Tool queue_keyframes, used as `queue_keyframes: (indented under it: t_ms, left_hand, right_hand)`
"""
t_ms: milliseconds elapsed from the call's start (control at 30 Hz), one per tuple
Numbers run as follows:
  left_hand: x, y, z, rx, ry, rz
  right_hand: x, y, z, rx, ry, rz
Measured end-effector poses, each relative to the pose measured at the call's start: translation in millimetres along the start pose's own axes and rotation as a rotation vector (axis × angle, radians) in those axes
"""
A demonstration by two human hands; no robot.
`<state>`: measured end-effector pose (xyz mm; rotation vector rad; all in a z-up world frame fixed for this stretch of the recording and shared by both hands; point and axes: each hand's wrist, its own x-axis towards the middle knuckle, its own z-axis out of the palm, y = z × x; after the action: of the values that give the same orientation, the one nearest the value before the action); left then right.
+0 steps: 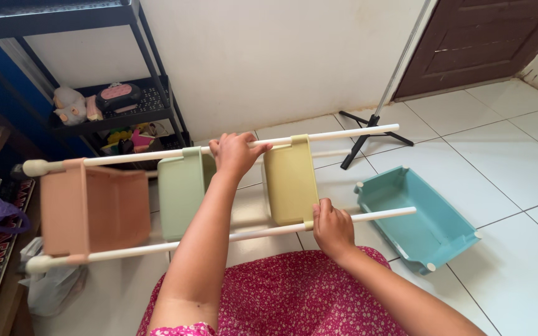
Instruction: The person assembles a multi-bin storage rack by sliding colored plastic bins onto horizontal white rods. They adjust the bins and rods to secure them in place, then briefly reach for a cloth from a nearby shelf before continuing to align the bins.
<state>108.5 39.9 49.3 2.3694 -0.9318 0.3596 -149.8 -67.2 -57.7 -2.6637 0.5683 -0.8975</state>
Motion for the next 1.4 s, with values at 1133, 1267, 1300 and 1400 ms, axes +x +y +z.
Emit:
queue_keyframes:
  t_ms: [1133,1267,1300,1400]
  left_hand:
    - [-82,4,24,-0.093,0.181,0.136]
    - [-94,5,24,-0.074,0.191,0.147]
    - [-97,5,24,-0.077,0.190,0.148]
    - [-108,6,24,-0.085,0.188,0.156]
  right_hand:
    - [-14,56,40,0.024,0.436,-0.164]
    - [7,54,5,-0.008,0.478,-0.261]
    - [14,53,-3,-0.012,0.479,-0.272]
    - [31,49,-23,-0.026,0.387,-0.279]
